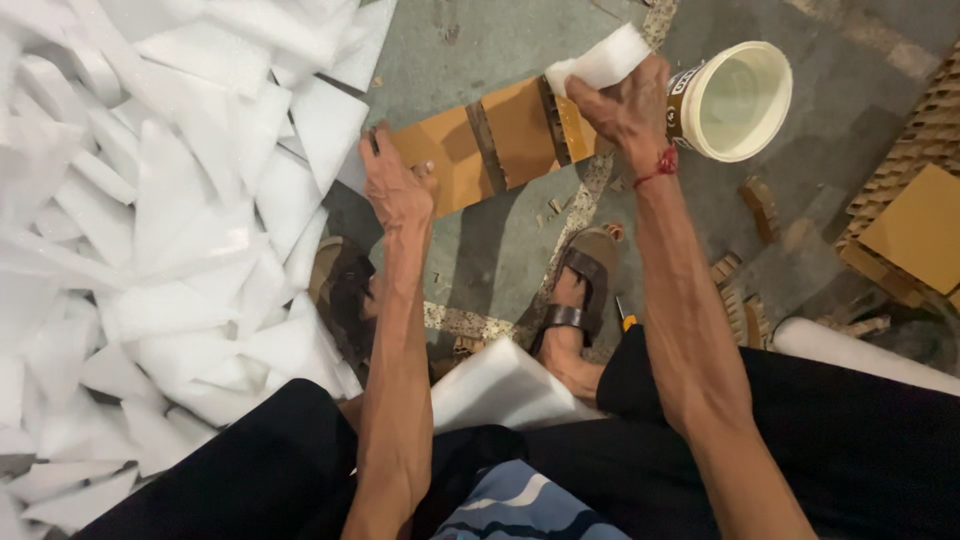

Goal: The person applies glue to the edges of rectangular cardboard pieces using a white cylindrical applicator. They then press the glued pieces together to form a box-like structure and secure it with a rubber band. The process is repeated for another set of cardboard pieces.

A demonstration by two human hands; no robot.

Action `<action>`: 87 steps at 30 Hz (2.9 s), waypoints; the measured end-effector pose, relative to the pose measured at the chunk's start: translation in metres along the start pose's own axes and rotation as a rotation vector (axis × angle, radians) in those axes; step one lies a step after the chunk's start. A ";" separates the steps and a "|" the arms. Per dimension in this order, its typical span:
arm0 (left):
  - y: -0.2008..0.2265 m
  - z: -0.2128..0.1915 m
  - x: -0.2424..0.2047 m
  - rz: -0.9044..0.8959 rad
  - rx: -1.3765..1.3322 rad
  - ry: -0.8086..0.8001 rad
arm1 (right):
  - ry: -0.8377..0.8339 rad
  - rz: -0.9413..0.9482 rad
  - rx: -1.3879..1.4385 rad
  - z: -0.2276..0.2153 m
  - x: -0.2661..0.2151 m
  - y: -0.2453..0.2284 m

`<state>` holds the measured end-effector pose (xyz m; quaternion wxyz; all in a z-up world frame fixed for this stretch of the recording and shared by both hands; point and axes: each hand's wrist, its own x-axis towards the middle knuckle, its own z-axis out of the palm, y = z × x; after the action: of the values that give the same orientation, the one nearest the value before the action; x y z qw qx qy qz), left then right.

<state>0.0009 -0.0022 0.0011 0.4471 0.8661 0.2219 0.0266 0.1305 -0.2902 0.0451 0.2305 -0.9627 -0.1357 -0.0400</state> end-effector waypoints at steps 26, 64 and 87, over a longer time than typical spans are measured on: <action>-0.011 0.002 -0.003 -0.004 -0.013 0.019 | -0.104 0.259 0.351 -0.075 -0.079 -0.051; -0.009 0.004 -0.003 -0.094 -0.070 -0.011 | 0.038 0.149 0.516 0.010 -0.117 -0.187; -0.011 0.008 -0.004 -0.105 -0.001 0.019 | 0.213 0.043 0.586 0.074 -0.033 -0.168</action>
<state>-0.0046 -0.0045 -0.0115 0.4462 0.8528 0.2711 0.0115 0.0528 -0.1207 0.0469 0.5119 -0.8483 -0.0960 -0.0951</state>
